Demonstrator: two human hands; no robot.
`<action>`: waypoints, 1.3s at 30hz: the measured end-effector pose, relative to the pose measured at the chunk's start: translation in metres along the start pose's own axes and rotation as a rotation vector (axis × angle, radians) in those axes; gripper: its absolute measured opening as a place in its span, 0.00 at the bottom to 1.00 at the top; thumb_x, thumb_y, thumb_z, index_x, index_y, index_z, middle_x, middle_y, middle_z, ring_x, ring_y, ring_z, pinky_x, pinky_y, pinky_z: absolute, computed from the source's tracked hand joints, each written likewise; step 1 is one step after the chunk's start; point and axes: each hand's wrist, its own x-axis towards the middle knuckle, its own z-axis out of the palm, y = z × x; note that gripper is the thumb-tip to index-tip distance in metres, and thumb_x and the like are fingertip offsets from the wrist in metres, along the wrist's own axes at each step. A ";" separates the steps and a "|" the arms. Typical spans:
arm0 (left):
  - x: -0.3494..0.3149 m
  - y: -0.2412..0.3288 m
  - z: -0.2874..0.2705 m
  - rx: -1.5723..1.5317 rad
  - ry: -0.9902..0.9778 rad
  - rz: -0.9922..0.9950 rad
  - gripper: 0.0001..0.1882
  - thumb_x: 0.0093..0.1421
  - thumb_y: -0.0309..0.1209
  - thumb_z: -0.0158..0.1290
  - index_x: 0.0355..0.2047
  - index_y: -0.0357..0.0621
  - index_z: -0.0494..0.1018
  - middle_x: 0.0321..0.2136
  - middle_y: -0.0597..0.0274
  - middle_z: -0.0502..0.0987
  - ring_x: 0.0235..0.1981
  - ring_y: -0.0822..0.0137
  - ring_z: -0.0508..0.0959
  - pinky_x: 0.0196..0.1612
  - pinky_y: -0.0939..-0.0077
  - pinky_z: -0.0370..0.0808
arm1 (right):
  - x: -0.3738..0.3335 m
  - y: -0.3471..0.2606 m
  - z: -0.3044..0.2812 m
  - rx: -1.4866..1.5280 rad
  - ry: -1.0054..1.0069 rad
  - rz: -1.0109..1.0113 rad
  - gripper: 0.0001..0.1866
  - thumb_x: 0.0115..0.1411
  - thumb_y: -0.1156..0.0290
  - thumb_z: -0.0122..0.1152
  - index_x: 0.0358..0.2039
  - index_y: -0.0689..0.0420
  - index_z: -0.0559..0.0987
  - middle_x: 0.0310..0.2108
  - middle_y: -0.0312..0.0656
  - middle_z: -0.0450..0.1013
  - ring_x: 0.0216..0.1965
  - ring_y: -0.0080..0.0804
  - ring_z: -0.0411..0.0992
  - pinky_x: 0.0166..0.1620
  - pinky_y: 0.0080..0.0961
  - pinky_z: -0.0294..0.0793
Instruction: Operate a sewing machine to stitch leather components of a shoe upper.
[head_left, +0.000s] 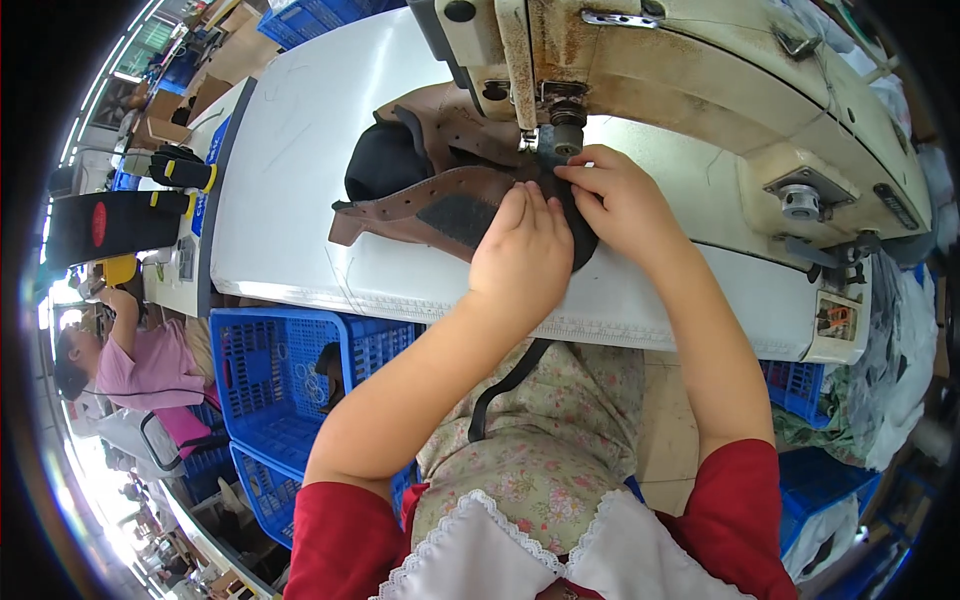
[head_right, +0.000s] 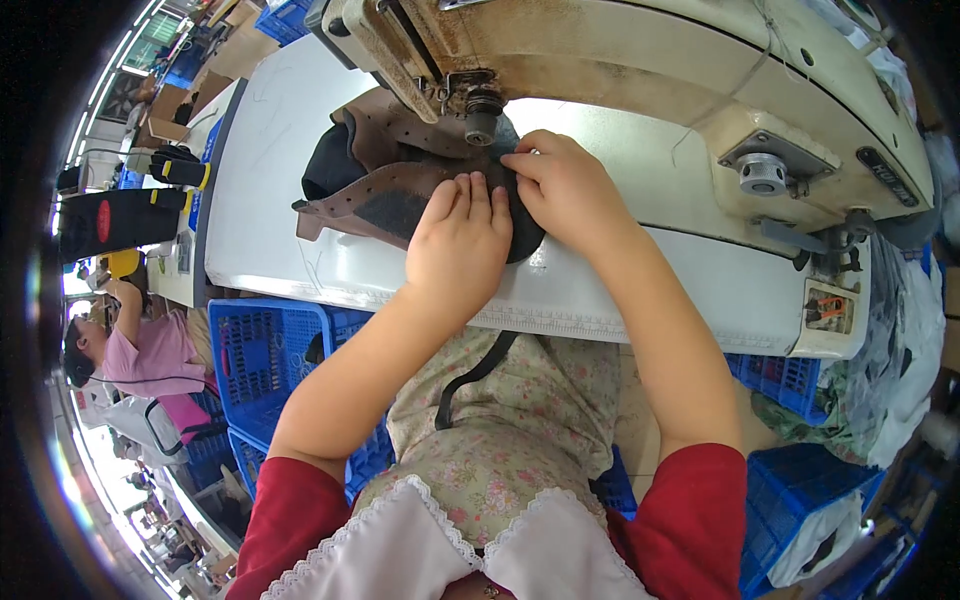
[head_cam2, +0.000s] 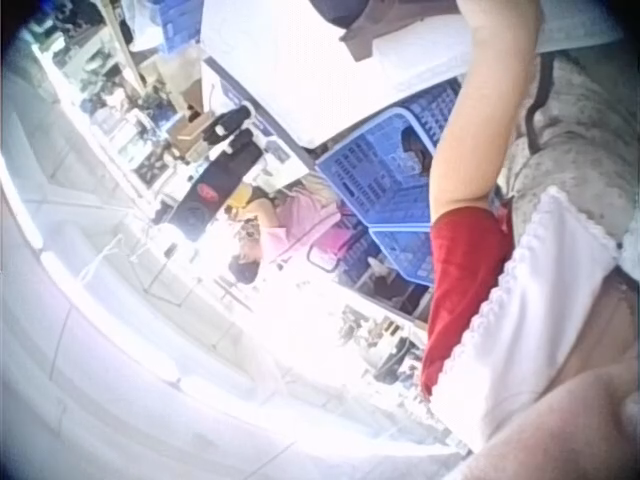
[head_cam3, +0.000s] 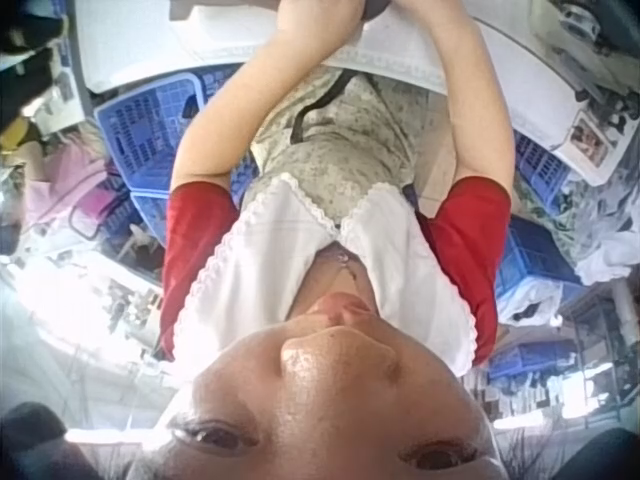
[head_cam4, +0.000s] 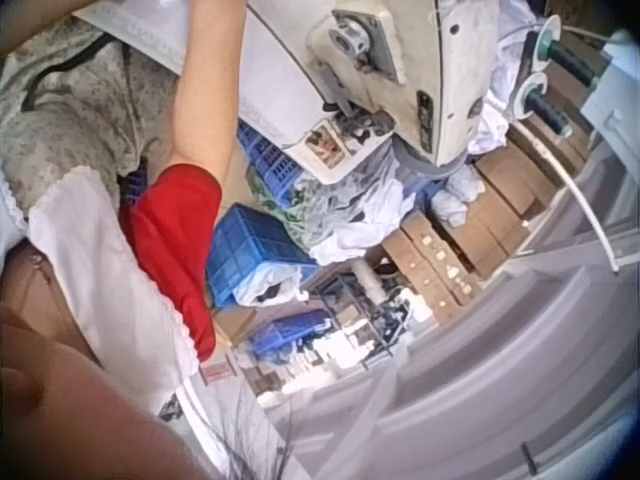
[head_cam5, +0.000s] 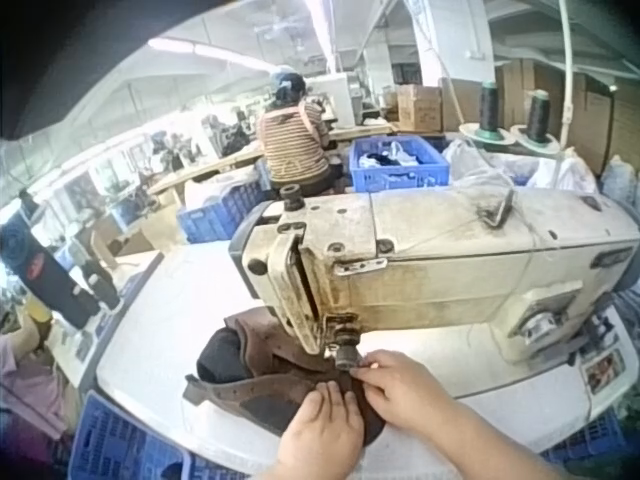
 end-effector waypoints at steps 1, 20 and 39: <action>-0.001 -0.004 0.001 -0.003 -0.002 -0.003 0.21 0.53 0.32 0.46 0.44 0.32 0.75 0.44 0.41 0.78 0.48 0.53 0.77 0.59 0.66 0.63 | 0.000 0.001 0.000 -0.001 -0.005 0.000 0.12 0.51 0.75 0.57 0.37 0.58 0.82 0.42 0.40 0.75 0.45 0.40 0.72 0.48 0.33 0.73; -0.009 -0.035 0.029 -0.257 0.289 0.208 0.19 0.45 0.31 0.50 0.37 0.36 0.78 0.38 0.45 0.80 0.40 0.59 0.79 0.54 0.67 0.69 | -0.008 0.000 0.010 -0.264 0.041 -0.183 0.16 0.52 0.74 0.59 0.42 0.53 0.82 0.49 0.36 0.75 0.50 0.38 0.69 0.53 0.38 0.67; -0.007 -0.070 0.043 -0.348 0.266 0.319 0.21 0.42 0.33 0.53 0.38 0.40 0.78 0.41 0.54 0.79 0.44 0.60 0.78 0.58 0.67 0.66 | -0.006 -0.017 0.025 -0.405 0.106 -0.079 0.16 0.53 0.73 0.60 0.44 0.49 0.81 0.47 0.35 0.74 0.50 0.37 0.68 0.51 0.37 0.65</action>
